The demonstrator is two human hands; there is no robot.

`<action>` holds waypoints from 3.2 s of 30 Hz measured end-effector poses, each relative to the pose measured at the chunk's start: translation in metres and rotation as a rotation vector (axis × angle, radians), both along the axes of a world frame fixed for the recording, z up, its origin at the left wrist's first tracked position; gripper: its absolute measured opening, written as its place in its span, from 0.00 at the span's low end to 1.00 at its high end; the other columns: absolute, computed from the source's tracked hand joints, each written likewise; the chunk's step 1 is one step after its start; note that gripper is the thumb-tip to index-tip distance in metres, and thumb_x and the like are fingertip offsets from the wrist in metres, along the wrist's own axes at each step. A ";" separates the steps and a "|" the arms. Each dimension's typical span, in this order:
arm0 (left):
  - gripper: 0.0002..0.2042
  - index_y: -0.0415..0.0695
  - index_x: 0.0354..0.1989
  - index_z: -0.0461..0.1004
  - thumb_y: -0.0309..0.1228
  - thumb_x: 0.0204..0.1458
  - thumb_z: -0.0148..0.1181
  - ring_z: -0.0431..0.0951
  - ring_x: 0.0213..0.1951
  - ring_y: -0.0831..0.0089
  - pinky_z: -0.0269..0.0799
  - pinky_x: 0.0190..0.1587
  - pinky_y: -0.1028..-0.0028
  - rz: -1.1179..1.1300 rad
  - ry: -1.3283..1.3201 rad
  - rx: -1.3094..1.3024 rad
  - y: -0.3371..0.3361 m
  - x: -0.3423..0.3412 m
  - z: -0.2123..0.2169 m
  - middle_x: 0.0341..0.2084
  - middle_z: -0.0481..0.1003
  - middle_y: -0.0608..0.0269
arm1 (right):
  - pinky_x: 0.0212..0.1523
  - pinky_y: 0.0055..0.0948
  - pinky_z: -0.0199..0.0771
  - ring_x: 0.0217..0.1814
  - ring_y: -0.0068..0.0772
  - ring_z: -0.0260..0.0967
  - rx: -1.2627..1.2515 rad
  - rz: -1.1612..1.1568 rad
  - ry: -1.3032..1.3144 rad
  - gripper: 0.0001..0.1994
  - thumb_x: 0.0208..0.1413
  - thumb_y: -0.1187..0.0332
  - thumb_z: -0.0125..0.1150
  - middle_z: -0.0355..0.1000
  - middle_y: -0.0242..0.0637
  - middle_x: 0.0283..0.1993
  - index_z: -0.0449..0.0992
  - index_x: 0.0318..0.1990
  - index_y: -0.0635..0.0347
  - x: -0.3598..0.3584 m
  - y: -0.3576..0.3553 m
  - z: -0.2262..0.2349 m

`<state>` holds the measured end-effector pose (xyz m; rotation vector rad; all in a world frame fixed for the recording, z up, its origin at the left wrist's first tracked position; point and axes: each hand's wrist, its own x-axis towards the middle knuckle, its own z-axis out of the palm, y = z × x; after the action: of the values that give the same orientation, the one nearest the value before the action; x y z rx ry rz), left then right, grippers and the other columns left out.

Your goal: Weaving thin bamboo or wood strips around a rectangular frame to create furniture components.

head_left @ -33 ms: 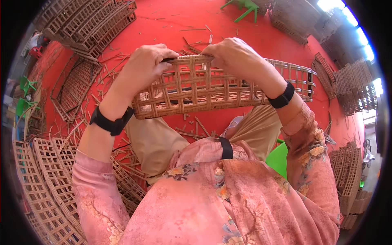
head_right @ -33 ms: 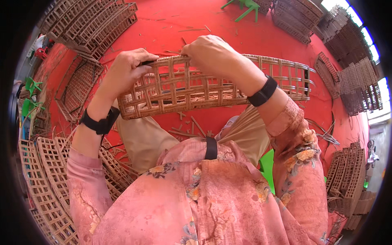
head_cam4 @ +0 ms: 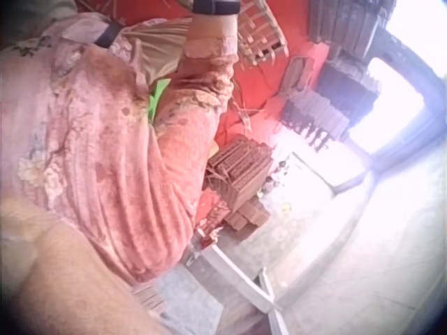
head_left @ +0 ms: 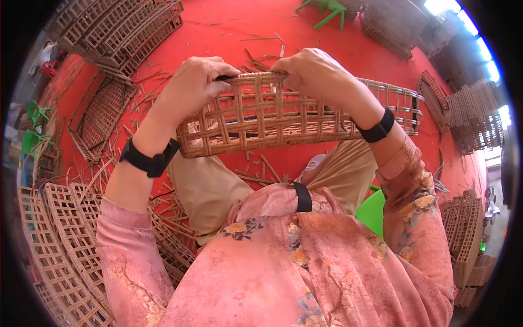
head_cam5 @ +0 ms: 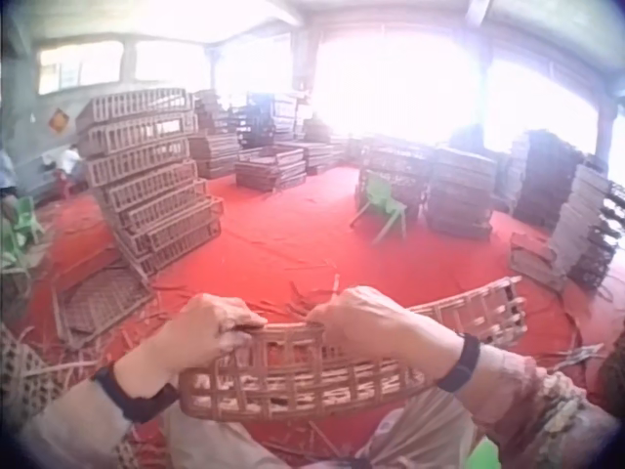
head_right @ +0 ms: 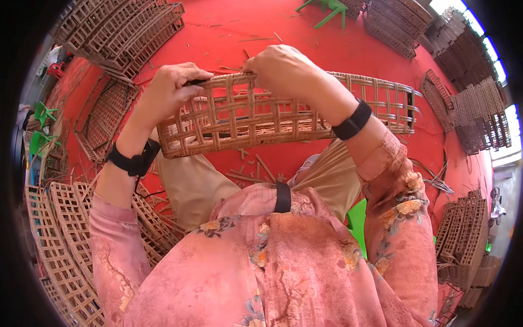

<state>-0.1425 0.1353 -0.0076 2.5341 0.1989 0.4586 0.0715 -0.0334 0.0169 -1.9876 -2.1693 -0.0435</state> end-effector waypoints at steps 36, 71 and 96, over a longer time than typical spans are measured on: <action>0.23 0.41 0.61 0.72 0.13 0.57 0.54 0.79 0.52 0.52 0.79 0.53 0.63 0.160 -0.533 0.145 0.027 -0.083 -0.086 0.51 0.77 0.48 | 0.45 0.46 0.74 0.43 0.51 0.78 0.027 0.184 -0.258 0.12 0.57 0.64 0.64 0.78 0.48 0.37 0.74 0.41 0.65 -0.120 0.084 -0.005; 0.15 0.37 0.57 0.75 0.21 0.64 0.51 0.80 0.51 0.71 0.73 0.58 0.71 0.268 -0.368 -0.693 0.048 -0.086 -0.127 0.47 0.81 0.57 | 0.44 0.44 0.73 0.42 0.52 0.74 -0.091 0.076 0.069 0.13 0.55 0.67 0.63 0.75 0.46 0.37 0.78 0.45 0.64 -0.092 0.065 0.012; 0.15 0.39 0.55 0.77 0.27 0.60 0.61 0.76 0.54 0.70 0.69 0.59 0.69 0.226 -0.379 -0.747 0.022 -0.104 -0.128 0.48 0.79 0.61 | 0.44 0.36 0.76 0.42 0.45 0.78 0.211 0.130 0.267 0.16 0.57 0.62 0.67 0.80 0.46 0.41 0.81 0.48 0.64 -0.104 0.059 0.000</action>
<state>-0.2463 0.1569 -0.1360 1.6706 0.4232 0.7723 -0.0325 0.0253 0.0164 -1.6344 -2.0252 0.0112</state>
